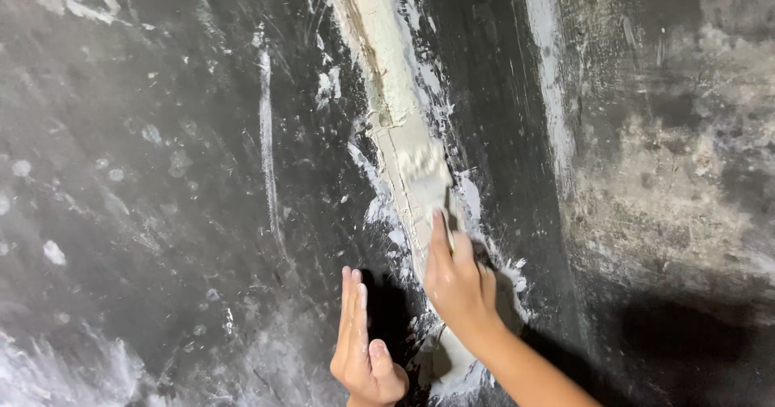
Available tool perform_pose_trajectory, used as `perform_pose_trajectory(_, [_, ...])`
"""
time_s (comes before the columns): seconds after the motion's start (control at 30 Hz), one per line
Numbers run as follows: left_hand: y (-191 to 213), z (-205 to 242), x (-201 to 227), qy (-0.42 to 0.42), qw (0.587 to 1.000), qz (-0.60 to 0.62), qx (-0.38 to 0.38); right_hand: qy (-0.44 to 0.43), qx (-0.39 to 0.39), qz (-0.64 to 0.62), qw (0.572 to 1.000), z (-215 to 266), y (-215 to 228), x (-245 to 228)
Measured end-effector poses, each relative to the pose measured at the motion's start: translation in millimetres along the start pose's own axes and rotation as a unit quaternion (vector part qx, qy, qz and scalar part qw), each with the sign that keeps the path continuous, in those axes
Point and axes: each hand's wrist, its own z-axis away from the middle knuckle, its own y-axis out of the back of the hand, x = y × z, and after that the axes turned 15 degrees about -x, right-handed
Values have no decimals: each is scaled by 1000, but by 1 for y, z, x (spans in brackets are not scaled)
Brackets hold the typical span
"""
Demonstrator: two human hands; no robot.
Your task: The person applies plaster onto a wall groove using a putty knife, mixes plaster inside a container with the putty knife, and opens a cabinet door by hand.
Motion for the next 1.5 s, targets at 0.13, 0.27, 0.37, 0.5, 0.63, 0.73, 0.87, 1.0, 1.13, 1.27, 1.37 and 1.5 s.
perform_pose_trajectory(0.13, [3,-8,1,-23,1000,2,5,-27,-53,-93,994,30,10,14])
perform_pose_trajectory(0.27, [-1,-15,5,-33,999,3,3,1,52,-100,994,-1,13,15])
perform_pose_trajectory(0.37, [-5,-19,9,-43,999,12,0,1,47,-88,995,-24,5,5])
perform_pose_trajectory(0.5, [1,-22,10,-44,999,5,2,0,-27,-49,998,11,-2,1])
perform_pose_trajectory(0.63, [8,-21,9,-39,999,9,5,-20,-43,-89,995,37,7,15])
perform_pose_trajectory(0.73, [6,-22,10,-33,999,7,2,-23,-7,-79,997,25,14,14])
perform_pose_trajectory(0.87, [-1,-22,12,-31,999,13,2,2,33,-78,996,-7,10,5])
perform_pose_trajectory(1.0, [3,-17,12,-30,999,13,4,-7,-14,-30,999,15,6,4])
perform_pose_trajectory(1.13, [10,-12,11,-20,1000,10,0,-14,-57,-77,995,43,18,24])
perform_pose_trajectory(1.27, [5,-14,11,-22,1000,14,2,8,21,-70,997,19,22,25])
perform_pose_trajectory(1.37, [1,-15,13,-26,999,18,2,6,12,-72,997,-7,14,16])
perform_pose_trajectory(1.5, [6,-12,15,-21,999,27,6,-2,-21,-51,998,22,7,5])
